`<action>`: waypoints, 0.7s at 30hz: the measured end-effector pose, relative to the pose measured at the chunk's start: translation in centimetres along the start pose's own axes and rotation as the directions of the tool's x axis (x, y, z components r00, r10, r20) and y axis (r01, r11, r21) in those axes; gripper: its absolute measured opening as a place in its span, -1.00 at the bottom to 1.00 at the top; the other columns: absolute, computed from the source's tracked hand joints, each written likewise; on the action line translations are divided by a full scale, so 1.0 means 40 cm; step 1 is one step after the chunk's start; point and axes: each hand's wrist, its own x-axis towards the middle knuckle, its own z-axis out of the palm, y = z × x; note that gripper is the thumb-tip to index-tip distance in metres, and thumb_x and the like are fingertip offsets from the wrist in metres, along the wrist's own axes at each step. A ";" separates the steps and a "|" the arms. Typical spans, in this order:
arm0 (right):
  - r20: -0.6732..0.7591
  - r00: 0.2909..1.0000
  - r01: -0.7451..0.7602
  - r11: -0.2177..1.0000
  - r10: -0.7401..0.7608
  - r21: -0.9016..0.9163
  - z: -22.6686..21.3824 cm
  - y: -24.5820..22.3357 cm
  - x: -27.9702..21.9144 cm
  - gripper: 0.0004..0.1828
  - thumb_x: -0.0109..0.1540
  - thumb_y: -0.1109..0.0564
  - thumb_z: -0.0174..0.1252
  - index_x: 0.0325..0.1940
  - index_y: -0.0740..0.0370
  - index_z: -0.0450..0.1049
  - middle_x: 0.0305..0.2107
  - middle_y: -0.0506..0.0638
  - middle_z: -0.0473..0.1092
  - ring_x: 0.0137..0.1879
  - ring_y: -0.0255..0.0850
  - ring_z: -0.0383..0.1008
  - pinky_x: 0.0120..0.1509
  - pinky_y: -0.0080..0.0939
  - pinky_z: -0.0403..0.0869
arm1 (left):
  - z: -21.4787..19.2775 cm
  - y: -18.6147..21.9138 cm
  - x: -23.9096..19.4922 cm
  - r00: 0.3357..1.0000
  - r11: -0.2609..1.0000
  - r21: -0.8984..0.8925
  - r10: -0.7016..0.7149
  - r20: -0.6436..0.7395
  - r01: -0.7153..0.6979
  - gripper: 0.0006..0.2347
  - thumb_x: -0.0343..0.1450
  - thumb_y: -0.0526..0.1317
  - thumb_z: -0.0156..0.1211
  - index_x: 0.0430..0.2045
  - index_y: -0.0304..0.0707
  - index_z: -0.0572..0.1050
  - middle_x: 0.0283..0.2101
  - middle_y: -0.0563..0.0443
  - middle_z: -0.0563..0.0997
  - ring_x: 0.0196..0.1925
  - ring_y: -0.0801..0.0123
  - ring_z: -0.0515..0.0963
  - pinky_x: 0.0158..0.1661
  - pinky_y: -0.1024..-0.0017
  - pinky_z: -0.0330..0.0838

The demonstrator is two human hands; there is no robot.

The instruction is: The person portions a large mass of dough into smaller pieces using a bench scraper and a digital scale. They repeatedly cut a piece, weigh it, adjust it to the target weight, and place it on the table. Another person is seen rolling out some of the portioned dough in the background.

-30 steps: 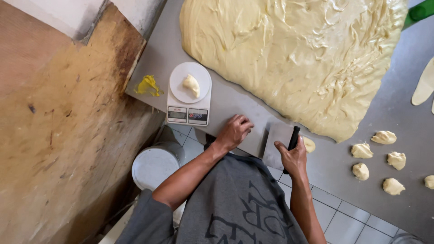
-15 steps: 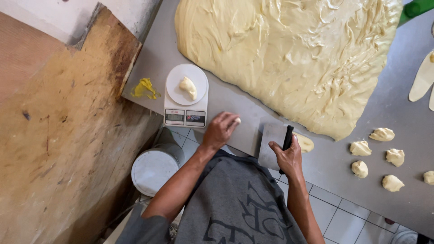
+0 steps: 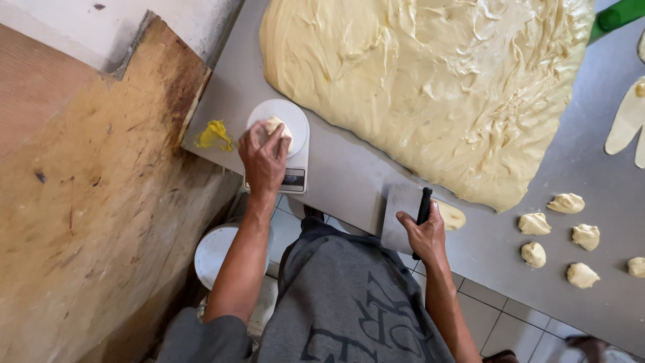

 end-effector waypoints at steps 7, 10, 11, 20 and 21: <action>-0.090 0.996 0.002 0.996 0.006 0.084 -0.070 -0.129 -0.062 -0.58 0.07 0.00 0.54 -0.22 0.11 0.42 -0.54 0.00 0.38 -0.41 -0.18 0.43 -0.41 -0.27 0.34 | 0.110 0.200 -0.106 0.937 0.890 -0.306 0.349 -0.022 -0.338 -0.84 0.45 -0.23 0.15 -0.18 -0.14 0.63 -0.03 -0.08 0.52 0.16 0.09 0.53 0.18 0.20 0.36; -0.172 0.985 -0.002 0.984 0.034 0.179 -0.118 -0.117 -0.070 -0.59 0.09 0.07 0.54 -0.15 0.14 0.45 -0.47 0.02 0.43 -0.40 -0.22 0.40 -0.39 -0.29 0.36 | 0.244 0.326 -0.239 0.796 0.779 -0.537 0.530 0.291 -0.323 -0.74 0.43 -0.10 0.14 -0.05 -0.07 0.58 -0.08 -0.09 0.61 0.11 0.07 0.59 0.17 0.14 0.42; -0.203 0.978 -0.010 0.987 0.044 0.162 -0.139 -0.095 -0.069 -0.59 0.12 0.04 0.54 -0.13 0.11 0.45 -0.46 0.02 0.44 -0.38 -0.22 0.42 -0.39 -0.27 0.37 | 0.277 0.367 -0.281 0.727 0.783 -0.461 0.592 0.347 -0.418 -0.55 0.29 -0.05 0.31 0.09 -0.03 0.50 0.04 -0.14 0.53 0.17 0.00 0.55 0.13 0.10 0.46; -0.316 0.918 -0.147 0.945 0.241 0.292 -0.200 0.022 -0.091 -0.51 0.16 0.01 0.54 -0.01 0.12 0.40 -0.32 0.15 0.47 -0.29 -0.08 0.51 -0.27 -0.04 0.48 | 0.476 0.509 -0.409 0.643 0.715 -0.226 0.696 0.320 -0.662 -0.25 0.09 0.12 0.49 0.20 0.02 0.35 0.02 -0.03 0.43 0.11 0.15 0.44 0.08 0.09 0.33; -0.272 0.922 -0.167 0.918 0.274 0.359 -0.198 -0.004 -0.103 -0.51 0.16 0.04 0.54 -0.02 0.15 0.39 -0.32 0.17 0.46 -0.29 -0.05 0.52 -0.23 -0.02 0.51 | 0.500 0.509 -0.413 0.659 0.699 -0.219 0.715 0.233 -0.681 -0.42 0.14 0.09 0.41 0.06 0.06 0.43 -0.12 0.05 0.45 0.00 0.21 0.46 0.03 0.14 0.33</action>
